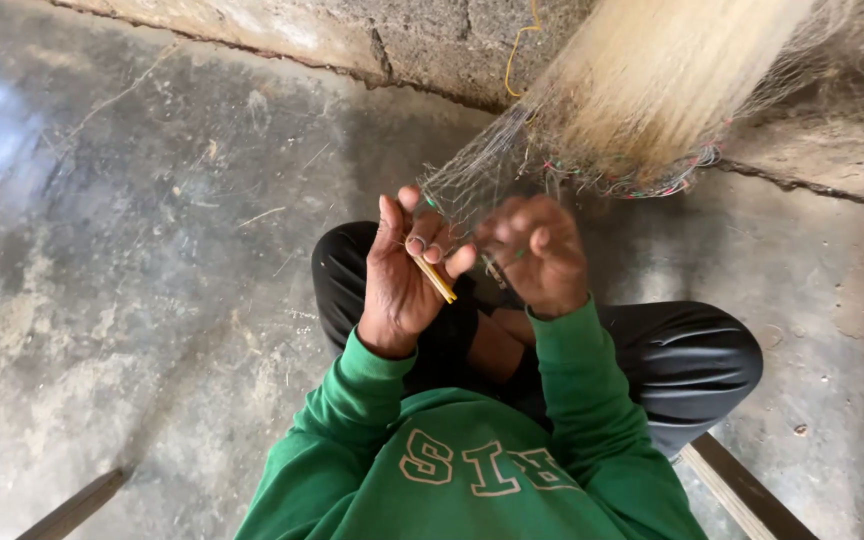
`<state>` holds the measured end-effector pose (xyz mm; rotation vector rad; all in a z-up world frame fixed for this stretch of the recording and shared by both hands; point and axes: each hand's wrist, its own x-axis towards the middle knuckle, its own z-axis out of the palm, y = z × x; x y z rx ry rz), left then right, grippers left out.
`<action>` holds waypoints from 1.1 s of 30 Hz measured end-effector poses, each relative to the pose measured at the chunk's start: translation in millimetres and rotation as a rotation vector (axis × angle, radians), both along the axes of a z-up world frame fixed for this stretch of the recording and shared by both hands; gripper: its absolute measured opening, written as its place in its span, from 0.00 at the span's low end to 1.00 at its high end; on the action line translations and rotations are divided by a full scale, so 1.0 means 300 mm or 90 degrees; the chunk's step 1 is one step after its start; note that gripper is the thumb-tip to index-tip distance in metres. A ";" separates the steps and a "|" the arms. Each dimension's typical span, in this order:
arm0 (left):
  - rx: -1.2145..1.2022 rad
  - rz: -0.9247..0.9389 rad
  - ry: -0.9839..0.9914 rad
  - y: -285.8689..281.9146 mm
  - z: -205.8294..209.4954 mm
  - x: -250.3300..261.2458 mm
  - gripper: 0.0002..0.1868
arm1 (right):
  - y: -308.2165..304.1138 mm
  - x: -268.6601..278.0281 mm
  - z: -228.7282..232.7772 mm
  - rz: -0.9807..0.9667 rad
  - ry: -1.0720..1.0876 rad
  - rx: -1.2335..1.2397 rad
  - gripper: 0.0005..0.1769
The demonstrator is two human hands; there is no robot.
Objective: The person sits on the floor repairing a gill net, holding the mesh and using scissors to trim loose threads and cut away tangled sections. They then use a yellow net shuttle to tie and knot new mesh into the net, working section by section along the hanging net.
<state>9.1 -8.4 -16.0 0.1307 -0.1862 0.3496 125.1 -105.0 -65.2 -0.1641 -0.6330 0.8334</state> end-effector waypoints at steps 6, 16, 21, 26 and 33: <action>0.039 0.090 0.069 -0.024 0.005 0.017 0.19 | -0.109 -0.005 0.066 -0.136 0.003 -0.007 0.07; 0.067 0.114 0.078 -0.066 -0.036 0.052 0.20 | -0.171 0.030 0.035 -0.157 0.017 0.042 0.06; 0.078 0.121 0.081 -0.070 -0.070 0.047 0.20 | -0.166 0.025 0.036 -0.137 0.014 0.080 0.04; 0.100 0.128 0.065 -0.069 -0.069 0.047 0.20 | -0.169 0.030 0.014 -0.130 0.014 0.102 0.05; 0.095 0.139 0.026 -0.081 -0.073 0.046 0.21 | -0.164 0.029 0.031 -0.133 -0.023 0.099 0.04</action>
